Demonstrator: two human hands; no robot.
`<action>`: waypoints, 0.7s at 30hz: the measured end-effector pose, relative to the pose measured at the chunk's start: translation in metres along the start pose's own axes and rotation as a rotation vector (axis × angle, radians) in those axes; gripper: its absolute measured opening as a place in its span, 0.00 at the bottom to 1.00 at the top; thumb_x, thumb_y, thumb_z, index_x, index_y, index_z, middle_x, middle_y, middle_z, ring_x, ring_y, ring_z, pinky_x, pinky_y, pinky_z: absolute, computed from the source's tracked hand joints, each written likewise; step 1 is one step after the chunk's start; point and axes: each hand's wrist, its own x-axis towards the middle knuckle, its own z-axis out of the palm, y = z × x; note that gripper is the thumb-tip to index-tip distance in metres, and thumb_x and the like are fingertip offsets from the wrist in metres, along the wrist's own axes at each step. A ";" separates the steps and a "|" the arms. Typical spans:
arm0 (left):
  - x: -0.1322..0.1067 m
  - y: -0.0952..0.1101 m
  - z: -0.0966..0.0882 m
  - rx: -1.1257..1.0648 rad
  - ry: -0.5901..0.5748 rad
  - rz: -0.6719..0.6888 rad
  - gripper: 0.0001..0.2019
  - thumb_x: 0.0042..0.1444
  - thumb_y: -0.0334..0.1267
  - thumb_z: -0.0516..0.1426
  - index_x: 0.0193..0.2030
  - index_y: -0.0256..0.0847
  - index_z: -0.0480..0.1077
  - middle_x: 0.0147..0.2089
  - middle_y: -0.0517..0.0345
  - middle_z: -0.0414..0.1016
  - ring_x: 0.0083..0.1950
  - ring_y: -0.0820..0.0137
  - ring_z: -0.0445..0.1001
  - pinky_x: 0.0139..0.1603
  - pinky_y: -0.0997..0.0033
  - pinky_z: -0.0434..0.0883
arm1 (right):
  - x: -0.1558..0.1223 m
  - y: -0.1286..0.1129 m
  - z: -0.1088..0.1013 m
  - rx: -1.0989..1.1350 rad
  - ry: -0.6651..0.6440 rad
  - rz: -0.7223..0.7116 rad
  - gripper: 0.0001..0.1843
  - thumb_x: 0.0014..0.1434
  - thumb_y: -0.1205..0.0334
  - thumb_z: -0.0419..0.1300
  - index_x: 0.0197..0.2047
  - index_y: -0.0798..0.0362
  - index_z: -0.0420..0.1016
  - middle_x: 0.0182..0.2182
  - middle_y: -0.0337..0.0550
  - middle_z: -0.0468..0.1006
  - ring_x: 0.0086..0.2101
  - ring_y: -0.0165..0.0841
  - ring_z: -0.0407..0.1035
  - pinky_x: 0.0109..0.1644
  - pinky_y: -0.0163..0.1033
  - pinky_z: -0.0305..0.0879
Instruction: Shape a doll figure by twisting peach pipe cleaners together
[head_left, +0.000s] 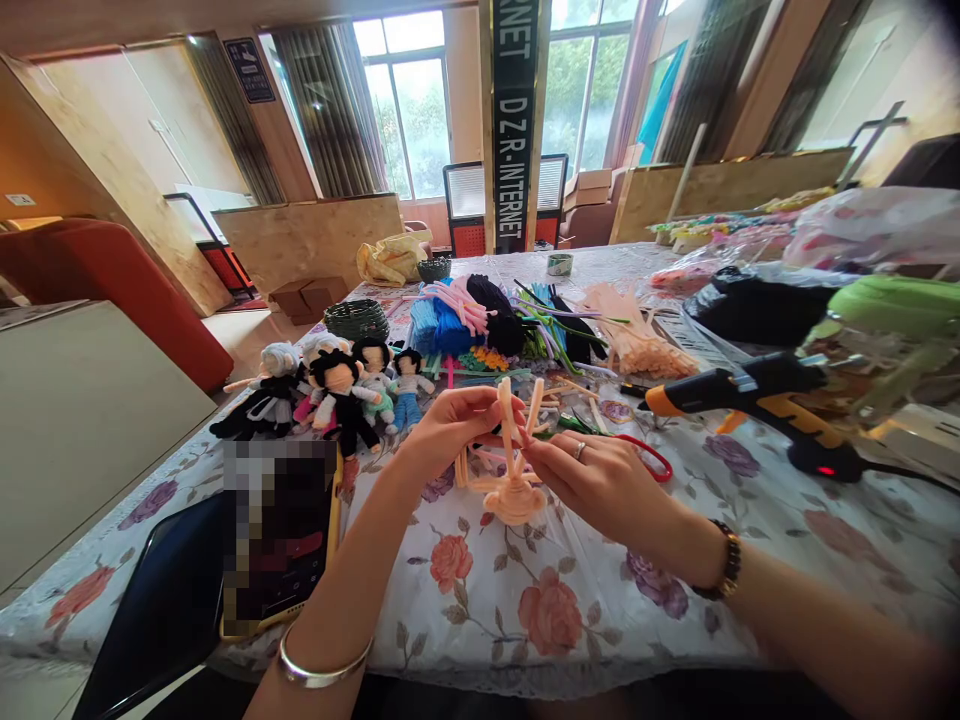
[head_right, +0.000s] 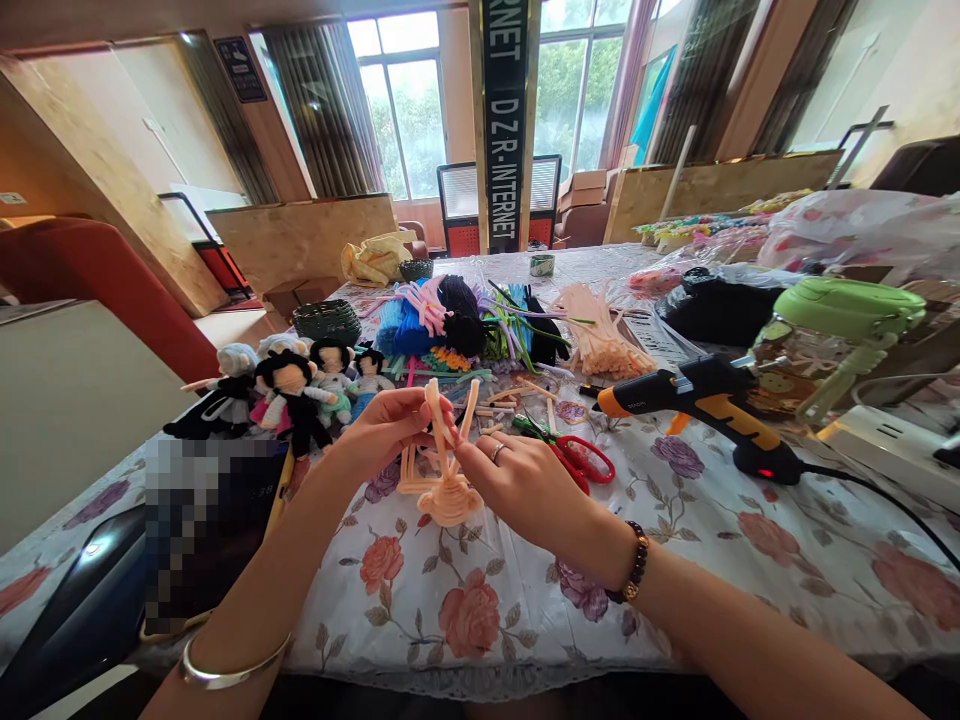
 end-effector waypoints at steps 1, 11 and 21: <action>0.000 0.000 0.000 0.001 -0.006 -0.003 0.13 0.52 0.44 0.61 0.37 0.35 0.74 0.33 0.53 0.76 0.34 0.69 0.76 0.37 0.70 0.74 | 0.000 0.000 -0.001 -0.001 0.002 -0.003 0.11 0.60 0.73 0.51 0.45 0.58 0.69 0.24 0.38 0.71 0.25 0.28 0.64 0.27 0.34 0.57; 0.003 -0.001 0.001 -0.033 -0.024 0.056 0.11 0.50 0.42 0.62 0.32 0.33 0.74 0.31 0.55 0.73 0.33 0.73 0.72 0.37 0.75 0.70 | 0.006 -0.002 -0.009 -0.092 -0.049 0.002 0.13 0.62 0.73 0.49 0.48 0.58 0.69 0.26 0.40 0.73 0.26 0.30 0.67 0.27 0.35 0.58; 0.006 -0.004 -0.002 -0.239 0.103 0.011 0.09 0.45 0.38 0.66 0.30 0.34 0.74 0.28 0.57 0.73 0.30 0.75 0.72 0.35 0.77 0.70 | 0.004 -0.001 -0.006 -0.129 -0.189 0.025 0.30 0.55 0.79 0.48 0.61 0.57 0.58 0.34 0.41 0.73 0.21 0.27 0.65 0.20 0.34 0.55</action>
